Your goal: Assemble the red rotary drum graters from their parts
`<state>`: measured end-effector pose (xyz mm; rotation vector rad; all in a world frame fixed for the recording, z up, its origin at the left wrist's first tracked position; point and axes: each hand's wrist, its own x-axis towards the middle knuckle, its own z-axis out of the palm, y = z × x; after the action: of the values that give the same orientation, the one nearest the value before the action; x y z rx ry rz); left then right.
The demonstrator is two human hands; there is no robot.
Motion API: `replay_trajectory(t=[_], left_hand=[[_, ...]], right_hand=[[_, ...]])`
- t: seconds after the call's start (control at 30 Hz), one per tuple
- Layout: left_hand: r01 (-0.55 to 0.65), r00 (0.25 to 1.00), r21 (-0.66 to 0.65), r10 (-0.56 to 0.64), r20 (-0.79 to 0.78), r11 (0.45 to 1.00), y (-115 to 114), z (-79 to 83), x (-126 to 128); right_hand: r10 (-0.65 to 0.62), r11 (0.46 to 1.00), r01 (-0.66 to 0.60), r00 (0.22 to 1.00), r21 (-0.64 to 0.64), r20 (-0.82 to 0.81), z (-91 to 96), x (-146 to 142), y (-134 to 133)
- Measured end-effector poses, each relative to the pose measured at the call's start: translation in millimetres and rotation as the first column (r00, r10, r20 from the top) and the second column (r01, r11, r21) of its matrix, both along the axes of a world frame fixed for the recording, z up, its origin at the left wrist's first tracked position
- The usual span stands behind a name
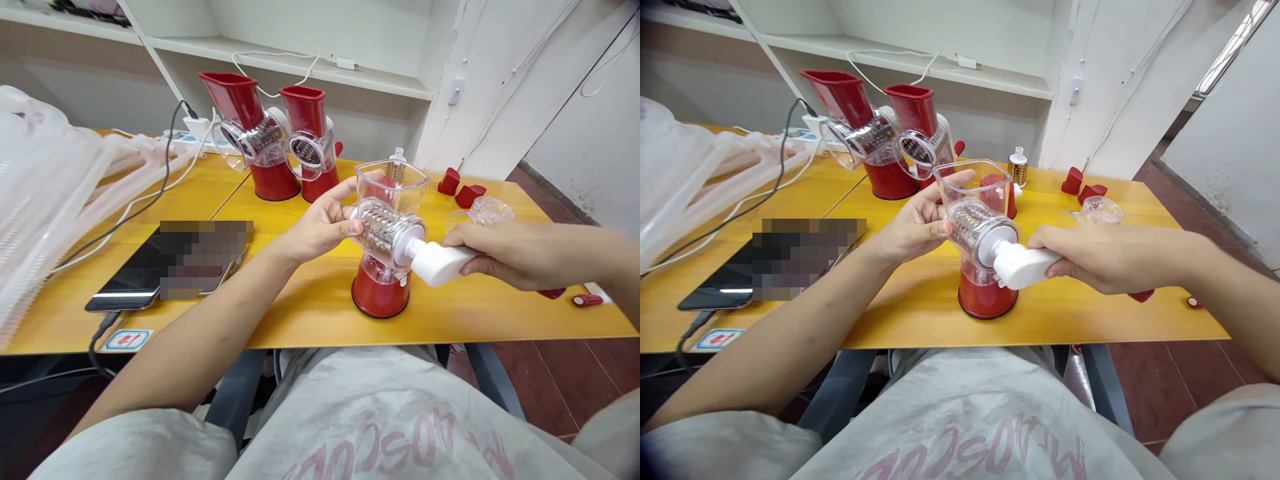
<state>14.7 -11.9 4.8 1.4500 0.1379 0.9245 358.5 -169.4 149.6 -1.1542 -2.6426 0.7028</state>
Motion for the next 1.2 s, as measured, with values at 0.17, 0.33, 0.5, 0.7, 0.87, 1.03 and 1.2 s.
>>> replay_trajectory(t=[0.17,0.33,0.5,0.7,0.87,1.03,1.2], left_hand=[[-0.07,0.997,-0.008,0.07,0.023,0.998,0,-4.4,5],[-0.132,0.991,0.006,0.131,0.04,0.991,-5,0.6,7],[-0.183,0.982,-0.02,0.183,0.053,0.983,-16,8.5,9],[-0.245,0.965,-0.025,0.246,0.094,0.969,-33,9.3,17],[-0.321,0.935,0.071,0.305,0.179,0.944,-60,19.4,22],[-0.492,0.851,0.163,0.432,0.299,0.855,-86,22.1,28],[-0.562,0.816,0.233,0.485,0.315,0.794,-101,16.0,33]], right_hand=[[0.075,0.985,-0.13,0.92,-0.117,-0.385,-53.1,12,23],[0.026,0.925,-0.275,0.733,-0.262,-0.679,-85.4,6,31],[-0.168,0.842,-0.321,0.61,-0.435,-0.775,-100.2,-2,26],[-0.32,0.808,-0.324,0.461,-0.492,-0.828,-118.9,-7,17],[-0.313,0.736,-0.505,0.335,-0.45,-0.889,-130.7,-14,13],[-0.354,0.694,-0.586,0.227,-0.417,-0.907,-138.2,-18,11],[-0.451,0.705,-0.493,0.244,-0.51,-0.859,-142.8,-19,8]])
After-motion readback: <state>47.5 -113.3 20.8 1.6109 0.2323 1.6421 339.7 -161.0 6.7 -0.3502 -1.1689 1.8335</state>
